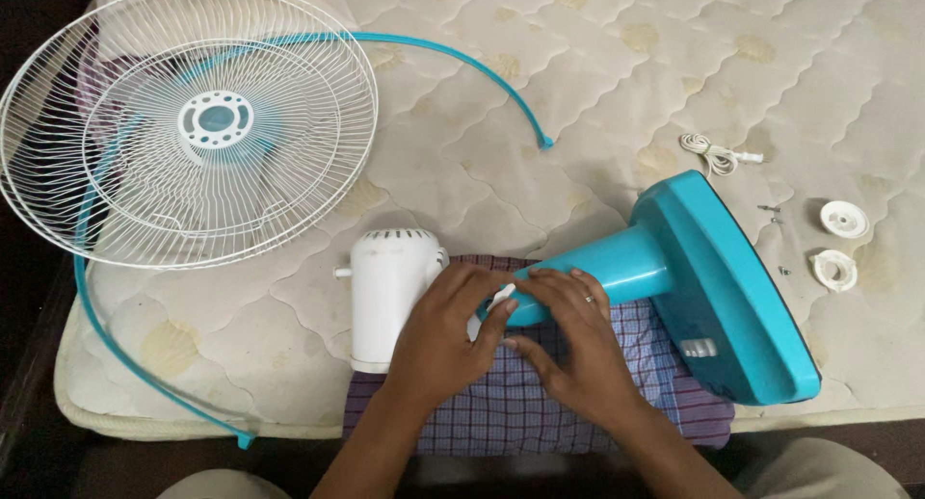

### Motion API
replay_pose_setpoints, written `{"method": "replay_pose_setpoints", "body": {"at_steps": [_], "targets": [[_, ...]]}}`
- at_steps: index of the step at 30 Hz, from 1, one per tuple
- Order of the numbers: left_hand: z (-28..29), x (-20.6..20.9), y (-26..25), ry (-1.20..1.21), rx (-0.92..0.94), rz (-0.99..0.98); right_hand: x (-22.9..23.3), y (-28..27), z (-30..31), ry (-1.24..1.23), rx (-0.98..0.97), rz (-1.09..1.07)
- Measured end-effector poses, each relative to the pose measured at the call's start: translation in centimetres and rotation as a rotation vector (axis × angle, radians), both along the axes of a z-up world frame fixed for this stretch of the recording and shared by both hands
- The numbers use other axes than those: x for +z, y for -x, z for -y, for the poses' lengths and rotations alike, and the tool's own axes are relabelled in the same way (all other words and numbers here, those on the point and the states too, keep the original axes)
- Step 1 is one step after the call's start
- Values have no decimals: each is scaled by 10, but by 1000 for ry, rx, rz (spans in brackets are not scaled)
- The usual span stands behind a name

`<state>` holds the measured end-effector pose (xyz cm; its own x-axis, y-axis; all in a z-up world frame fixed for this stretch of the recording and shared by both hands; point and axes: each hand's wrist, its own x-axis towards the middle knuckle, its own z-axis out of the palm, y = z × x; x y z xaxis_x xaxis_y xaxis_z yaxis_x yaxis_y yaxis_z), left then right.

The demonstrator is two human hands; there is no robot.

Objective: The person assembles a table fan on a bed. They attach the front grill to the fan head, then connect the motor housing to the stand using a screwdriver to tighten the joint. The fan remains disassembled at the end of the clip.

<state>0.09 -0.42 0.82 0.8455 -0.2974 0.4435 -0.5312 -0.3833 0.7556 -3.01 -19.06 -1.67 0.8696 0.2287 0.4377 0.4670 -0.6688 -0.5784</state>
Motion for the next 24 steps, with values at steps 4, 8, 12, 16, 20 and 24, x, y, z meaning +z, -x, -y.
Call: {"method": "replay_pose_setpoints", "body": {"at_steps": [4,8,12,16,20,24], "targets": [[-2,1,2,40,-6,3,-1,0,1,-48,-13,17],[-1,-3,2,18,-2,21,-3,1,1,-111,-21,56],[3,-7,4,-29,5,22,0,1,2,-159,-49,68],[8,-4,8,-14,35,53,10,4,2,-195,-52,136],[21,8,20,46,106,-5,28,11,3,-250,-78,215],[41,24,30,86,149,1,44,17,8,-365,-62,282]]}}
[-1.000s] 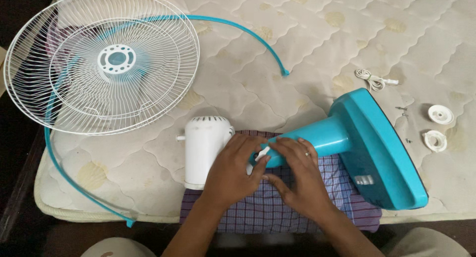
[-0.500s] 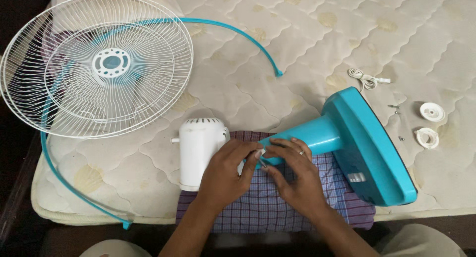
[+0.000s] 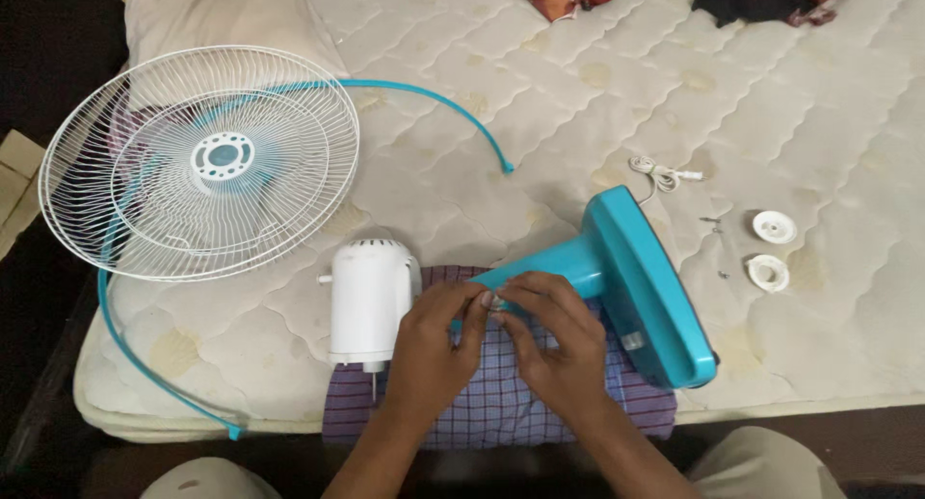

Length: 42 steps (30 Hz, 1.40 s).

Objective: The person assembles a table fan on a bed. They attach the front grill to the fan head, then connect the motor housing to the stand using a screwdriver to tighten the joint. The fan remains disassembled at the end of the clip.

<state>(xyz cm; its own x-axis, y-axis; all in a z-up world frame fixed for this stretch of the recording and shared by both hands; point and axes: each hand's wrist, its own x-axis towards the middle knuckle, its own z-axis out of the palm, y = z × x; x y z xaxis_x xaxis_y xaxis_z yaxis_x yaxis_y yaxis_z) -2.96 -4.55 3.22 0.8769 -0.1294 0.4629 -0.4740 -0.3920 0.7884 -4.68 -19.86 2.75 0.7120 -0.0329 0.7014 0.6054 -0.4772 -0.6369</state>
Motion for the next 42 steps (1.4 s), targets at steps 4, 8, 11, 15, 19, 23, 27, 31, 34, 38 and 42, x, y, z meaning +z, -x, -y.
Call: {"method": "replay_pose_setpoints", "body": {"at_steps": [4,8,11,15,19,23,27,31,34,38,42], "targets": [[28,16,6,59,31,77,11,14,10,-23,-76,81],[66,38,11,78,26,138,30,22,33,-26,-184,159],[96,54,8,54,-20,213,42,29,54,-22,-275,223],[141,66,0,107,-103,221,48,31,79,-251,-283,185],[184,66,-17,47,-187,263,41,27,108,-409,-340,161],[220,58,-35,-112,-298,174,25,20,147,-456,-365,171],[248,54,-60,-260,-370,46,4,6,181,-562,-405,60],[272,49,-82,-353,-471,-80,-18,-8,206,-616,-482,4],[294,38,-97,-403,-480,-87,-33,-16,224,-665,-553,-19],[322,15,-125,-427,-458,-61,-48,-23,238,-668,-660,-105],[337,-16,-157,-592,-417,-128,-60,-36,238,-487,-758,-216]]}}
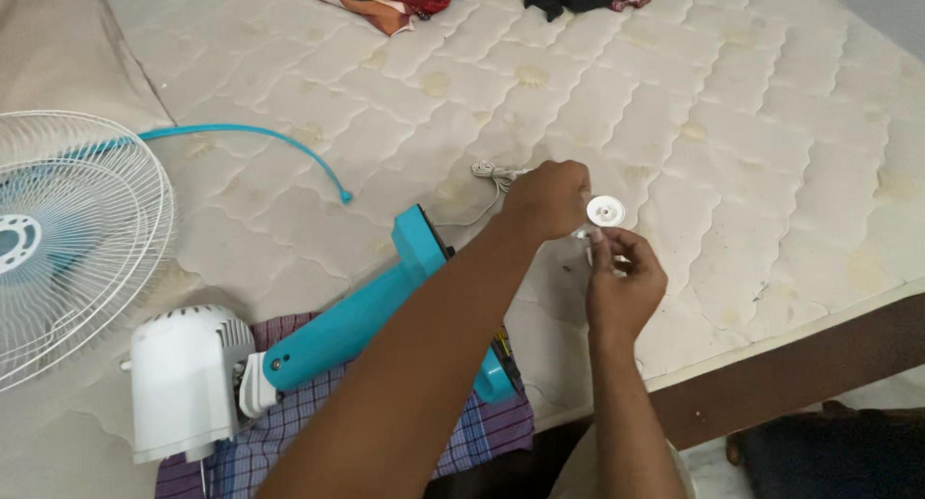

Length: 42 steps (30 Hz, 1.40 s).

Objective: The person assembles a table fan on a bed. They attach the front grill to the fan head, then connect the motor housing to the stand using a screwdriver to tighten the joint. The fan remains disassembled at the end of the clip.

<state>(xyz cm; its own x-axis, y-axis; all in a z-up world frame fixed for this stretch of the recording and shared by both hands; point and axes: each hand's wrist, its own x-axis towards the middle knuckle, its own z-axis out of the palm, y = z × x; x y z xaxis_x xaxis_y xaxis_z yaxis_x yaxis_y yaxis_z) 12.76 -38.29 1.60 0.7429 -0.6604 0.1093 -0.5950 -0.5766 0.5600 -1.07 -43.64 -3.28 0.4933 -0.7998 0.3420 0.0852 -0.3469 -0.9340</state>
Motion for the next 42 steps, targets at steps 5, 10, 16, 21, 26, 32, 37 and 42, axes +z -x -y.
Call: {"method": "replay_pose_setpoints", "body": {"at_steps": [5,10,16,21,26,32,37,42], "targets": [[-2,-25,-10,-167,52,-66,-4,-9,-5,-18,-7,-265],[0,-25,2,-367,9,-150,-7,-10,-4,234,5,-258],[2,-23,0,-402,45,-160,-6,-8,2,89,-7,-285],[4,-28,3,-359,61,-104,-6,-7,6,73,-24,-275],[-6,-3,23,-82,43,70,-9,-7,7,30,5,-227],[-58,63,60,364,32,304,4,-3,-5,34,113,-73],[-171,78,97,574,42,521,55,16,-50,45,262,161],[-308,63,144,429,361,-27,110,57,-132,240,461,234]]}}
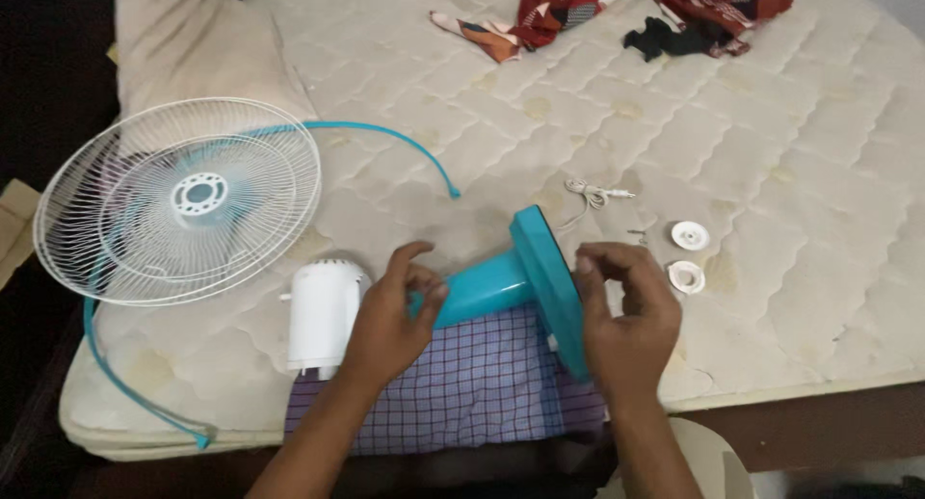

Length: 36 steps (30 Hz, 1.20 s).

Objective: The person assembles a table fan on a bed. They attach the front grill to the fan head, then connect the motor housing to the stand using a screwdriver to tighten the joint. The fan remains disassembled at the end of the clip.

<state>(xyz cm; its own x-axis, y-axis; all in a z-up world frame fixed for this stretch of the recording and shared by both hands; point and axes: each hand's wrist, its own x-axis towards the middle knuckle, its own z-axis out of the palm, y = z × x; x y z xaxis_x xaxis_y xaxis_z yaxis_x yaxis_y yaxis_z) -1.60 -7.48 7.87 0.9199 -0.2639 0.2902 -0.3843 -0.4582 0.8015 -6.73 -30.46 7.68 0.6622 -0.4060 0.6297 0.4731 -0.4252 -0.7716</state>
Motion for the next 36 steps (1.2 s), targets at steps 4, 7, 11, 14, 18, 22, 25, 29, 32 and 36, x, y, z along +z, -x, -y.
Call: {"method": "replay_pose_setpoints", "body": {"at_steps": [4,7,11,14,18,22,25,29,32,36], "targets": [[-58,-20,37,-95,136,-91,22,13,-60,133,171,-38],[-71,-33,54,-60,133,-25,25,13,-94,83,303,-135],[-79,-48,60,10,101,-11,6,20,-118,111,376,-258],[-82,-62,62,131,80,-72,-22,27,-124,-3,390,-414],[-76,-84,66,218,128,-108,-73,28,-123,-268,353,-666],[-77,-95,61,128,142,16,-114,13,-110,-203,332,-741],[-90,-88,46,-147,243,379,-125,-4,-105,-252,325,-694],[-105,-82,30,-205,609,189,-127,-19,-105,-500,255,-638],[-118,-81,18,-17,691,-157,-123,-25,-112,-833,224,-618],[-121,-82,12,385,542,-491,-117,-32,-107,-992,283,-719]]}}
